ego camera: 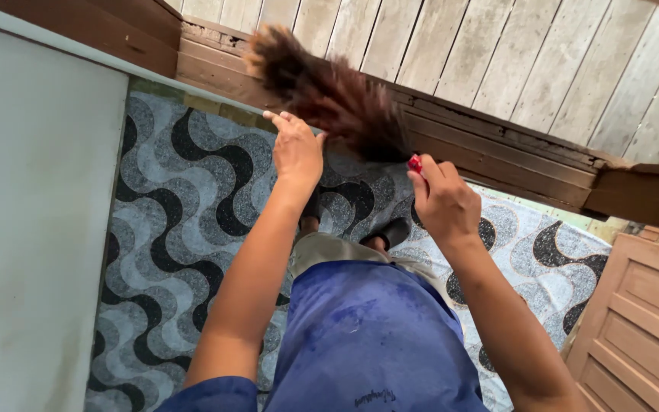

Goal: Dusting a wooden window frame and glass panes using a feather duster

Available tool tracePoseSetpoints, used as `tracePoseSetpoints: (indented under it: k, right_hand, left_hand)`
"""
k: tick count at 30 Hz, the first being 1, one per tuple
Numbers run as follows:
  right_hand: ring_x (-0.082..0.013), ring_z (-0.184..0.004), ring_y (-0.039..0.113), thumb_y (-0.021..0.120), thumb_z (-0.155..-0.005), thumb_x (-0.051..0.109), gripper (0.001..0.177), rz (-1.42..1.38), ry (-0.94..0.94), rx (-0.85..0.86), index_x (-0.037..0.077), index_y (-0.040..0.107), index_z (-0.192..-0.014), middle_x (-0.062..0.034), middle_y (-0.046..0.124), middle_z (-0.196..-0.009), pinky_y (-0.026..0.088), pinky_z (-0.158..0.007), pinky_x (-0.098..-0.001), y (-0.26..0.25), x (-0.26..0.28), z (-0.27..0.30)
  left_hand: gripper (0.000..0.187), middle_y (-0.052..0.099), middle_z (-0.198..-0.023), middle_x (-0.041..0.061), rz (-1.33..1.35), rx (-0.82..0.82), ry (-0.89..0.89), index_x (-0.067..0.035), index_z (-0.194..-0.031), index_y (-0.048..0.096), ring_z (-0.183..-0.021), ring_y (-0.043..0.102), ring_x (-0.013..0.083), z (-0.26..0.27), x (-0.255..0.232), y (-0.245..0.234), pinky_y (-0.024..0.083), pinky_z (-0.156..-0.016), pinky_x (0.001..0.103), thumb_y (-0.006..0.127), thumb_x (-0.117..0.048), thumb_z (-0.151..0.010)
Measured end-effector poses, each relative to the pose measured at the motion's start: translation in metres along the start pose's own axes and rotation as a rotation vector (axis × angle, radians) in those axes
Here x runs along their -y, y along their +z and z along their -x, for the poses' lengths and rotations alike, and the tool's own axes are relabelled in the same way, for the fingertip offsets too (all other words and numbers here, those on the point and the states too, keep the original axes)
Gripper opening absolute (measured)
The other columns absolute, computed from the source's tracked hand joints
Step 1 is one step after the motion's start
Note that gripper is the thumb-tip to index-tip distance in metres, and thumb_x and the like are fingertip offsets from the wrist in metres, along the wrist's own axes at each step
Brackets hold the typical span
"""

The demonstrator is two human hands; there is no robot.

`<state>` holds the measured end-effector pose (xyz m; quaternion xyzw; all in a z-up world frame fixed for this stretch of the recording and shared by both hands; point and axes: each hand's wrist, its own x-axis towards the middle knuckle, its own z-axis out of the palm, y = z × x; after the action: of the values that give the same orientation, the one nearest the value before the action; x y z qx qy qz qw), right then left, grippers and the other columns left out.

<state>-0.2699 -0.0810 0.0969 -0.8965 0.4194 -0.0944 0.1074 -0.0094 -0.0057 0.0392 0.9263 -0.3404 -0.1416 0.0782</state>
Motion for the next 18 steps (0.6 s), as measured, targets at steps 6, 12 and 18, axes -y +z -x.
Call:
tracePoseSetpoints:
  k: [6, 12, 18]
  right_hand:
    - [-0.0249, -0.078, 0.071, 0.051, -0.107, 0.054, 0.037, -0.021, -0.049, 0.031, 0.031, 0.061, -0.134, 0.0024, 0.058, -0.094, 0.061, -0.064, -0.0454, 0.007, 0.004, -0.003]
    - [-0.0248, -0.078, 0.071, 0.056, -0.108, 0.050, 0.036, -0.062, -0.064, 0.010, 0.026, 0.065, -0.133, 0.0021, 0.059, -0.093, 0.061, -0.062, -0.0431, 0.009, 0.004, -0.007]
    - [-0.0360, -0.072, 0.065, 0.067, -0.104, 0.037, 0.032, -0.029, 0.044, 0.068, 0.022, 0.067, -0.132, -0.0035, 0.063, -0.099, 0.049, -0.049, -0.0506, -0.001, 0.008, -0.009]
  left_hand:
    - [0.022, 0.072, -0.087, 0.028, -0.070, -0.061, 0.078, 0.008, -0.096, 0.074, -0.071, 0.077, 0.0384, -0.015, 0.034, 0.050, 0.063, -0.055, 0.045, 0.053, 0.001, -0.091]
    - [0.066, 0.033, -0.140, 0.056, -0.026, -0.057, 0.032, 0.025, -0.137, 0.046, -0.090, 0.074, 0.0512, -0.009, 0.034, 0.041, 0.064, -0.078, 0.054, 0.078, -0.012, -0.093]
    - [0.087, 0.016, -0.154, 0.049, -0.134, 0.098, -0.030, 0.016, -0.150, 0.032, -0.104, 0.070, 0.0465, 0.001, 0.008, 0.003, 0.058, -0.091, 0.042, 0.070, -0.045, -0.102]
